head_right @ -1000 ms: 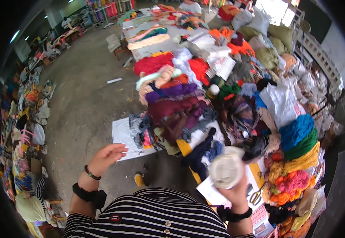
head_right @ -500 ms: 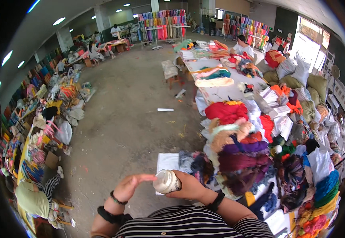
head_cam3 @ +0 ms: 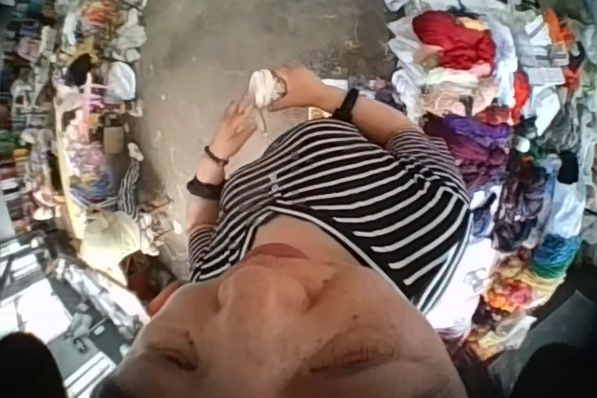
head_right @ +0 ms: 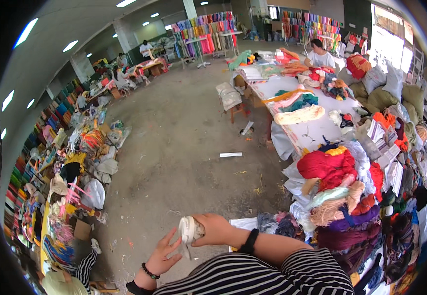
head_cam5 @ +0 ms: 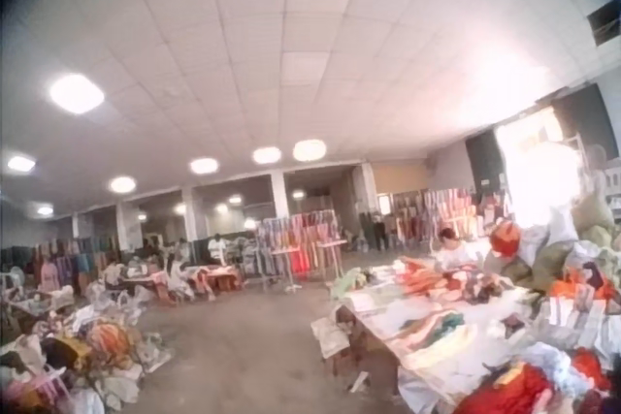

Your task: The person picks up a paper list and a pink thread organizer, then selects a bundle of purple yarn. They thread the purple yarn through a hole in the pink organizer and tie it before pouring liquid from a white thermos into a glass jar.

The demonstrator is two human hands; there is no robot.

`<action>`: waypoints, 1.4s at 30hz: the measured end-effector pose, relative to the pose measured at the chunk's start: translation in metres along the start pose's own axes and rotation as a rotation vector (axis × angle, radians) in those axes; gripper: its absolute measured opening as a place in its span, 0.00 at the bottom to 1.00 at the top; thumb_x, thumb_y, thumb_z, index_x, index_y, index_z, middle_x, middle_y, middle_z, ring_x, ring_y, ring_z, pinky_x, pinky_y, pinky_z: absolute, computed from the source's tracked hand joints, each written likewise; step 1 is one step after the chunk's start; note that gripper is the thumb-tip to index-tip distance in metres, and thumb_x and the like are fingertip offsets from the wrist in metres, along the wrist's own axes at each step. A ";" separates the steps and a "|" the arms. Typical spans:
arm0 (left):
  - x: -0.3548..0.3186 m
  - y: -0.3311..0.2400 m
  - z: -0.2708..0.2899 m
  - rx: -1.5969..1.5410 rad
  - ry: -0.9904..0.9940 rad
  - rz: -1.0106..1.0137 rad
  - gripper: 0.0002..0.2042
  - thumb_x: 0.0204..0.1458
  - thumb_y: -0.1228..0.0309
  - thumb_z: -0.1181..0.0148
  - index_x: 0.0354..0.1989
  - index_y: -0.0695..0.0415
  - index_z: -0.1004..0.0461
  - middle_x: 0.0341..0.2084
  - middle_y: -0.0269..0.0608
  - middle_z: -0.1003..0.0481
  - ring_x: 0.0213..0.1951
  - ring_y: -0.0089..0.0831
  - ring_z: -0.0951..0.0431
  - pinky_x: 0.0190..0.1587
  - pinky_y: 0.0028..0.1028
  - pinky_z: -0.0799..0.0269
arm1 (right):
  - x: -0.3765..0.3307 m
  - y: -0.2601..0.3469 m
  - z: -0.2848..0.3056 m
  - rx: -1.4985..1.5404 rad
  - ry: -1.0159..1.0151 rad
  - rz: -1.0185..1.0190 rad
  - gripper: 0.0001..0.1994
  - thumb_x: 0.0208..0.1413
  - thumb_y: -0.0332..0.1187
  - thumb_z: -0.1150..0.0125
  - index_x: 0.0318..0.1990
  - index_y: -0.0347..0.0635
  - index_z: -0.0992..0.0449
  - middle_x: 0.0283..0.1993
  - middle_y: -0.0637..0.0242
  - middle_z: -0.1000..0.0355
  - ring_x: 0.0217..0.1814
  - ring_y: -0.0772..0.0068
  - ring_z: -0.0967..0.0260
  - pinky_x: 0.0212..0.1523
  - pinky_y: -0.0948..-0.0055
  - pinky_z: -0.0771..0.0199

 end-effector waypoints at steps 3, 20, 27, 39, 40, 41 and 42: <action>0.048 0.055 0.043 0.020 0.016 0.064 0.36 0.48 0.67 0.27 0.69 0.52 0.32 0.68 0.62 0.37 0.67 0.58 0.34 0.68 0.45 0.38 | 0.090 -0.016 0.015 -0.016 0.057 -0.010 0.42 0.36 0.55 0.23 0.60 0.43 0.27 0.47 0.48 0.23 0.50 0.43 0.25 0.52 0.54 0.25; 0.403 0.415 0.269 -0.324 -0.010 -0.189 0.58 0.35 0.51 0.19 0.71 0.68 0.46 0.62 0.53 0.35 0.62 0.42 0.30 0.64 0.40 0.34 | 0.565 -0.148 0.047 0.456 0.263 -0.143 0.47 0.41 0.46 0.19 0.67 0.34 0.38 0.56 0.51 0.24 0.58 0.56 0.25 0.56 0.64 0.26; 0.576 0.516 0.357 -0.332 -0.046 -0.297 0.43 0.36 0.54 0.21 0.61 0.62 0.31 0.57 0.56 0.29 0.58 0.48 0.28 0.59 0.42 0.30 | 0.722 -0.200 0.113 0.412 0.095 0.097 0.57 0.39 0.43 0.18 0.75 0.40 0.49 0.62 0.50 0.28 0.61 0.53 0.27 0.61 0.60 0.29; 0.920 0.739 0.430 -0.467 -0.038 -0.189 0.47 0.38 0.53 0.21 0.65 0.63 0.37 0.59 0.52 0.31 0.58 0.43 0.28 0.60 0.41 0.32 | 1.039 -0.390 0.292 0.246 0.005 -0.025 0.48 0.44 0.43 0.24 0.72 0.42 0.45 0.54 0.47 0.24 0.53 0.43 0.24 0.52 0.55 0.25; 0.945 0.754 0.440 -0.501 -0.061 -0.176 0.47 0.39 0.52 0.21 0.65 0.64 0.37 0.61 0.50 0.33 0.59 0.42 0.29 0.61 0.40 0.32 | 1.066 -0.399 0.310 0.265 0.022 -0.021 0.47 0.44 0.43 0.25 0.71 0.42 0.45 0.53 0.47 0.24 0.52 0.42 0.24 0.52 0.55 0.24; 0.970 0.769 0.448 -0.501 -0.050 -0.167 0.47 0.39 0.52 0.21 0.65 0.64 0.37 0.61 0.50 0.33 0.59 0.42 0.29 0.61 0.40 0.32 | 1.093 -0.412 0.320 0.278 0.019 -0.027 0.47 0.44 0.43 0.25 0.71 0.42 0.45 0.53 0.47 0.24 0.52 0.42 0.24 0.52 0.55 0.24; 0.996 0.788 0.456 -0.533 -0.050 -0.123 0.47 0.39 0.52 0.21 0.65 0.64 0.37 0.61 0.50 0.34 0.59 0.41 0.29 0.61 0.40 0.32 | 1.121 -0.426 0.330 0.279 0.016 -0.015 0.47 0.44 0.43 0.25 0.71 0.42 0.45 0.52 0.46 0.24 0.51 0.42 0.24 0.51 0.55 0.24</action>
Point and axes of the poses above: each hand's wrist, its own x-axis towards the middle knuckle, its own z-axis out of the back of the hand, y = z × x, the point moved 10 cm from there along x, towards the middle knuckle
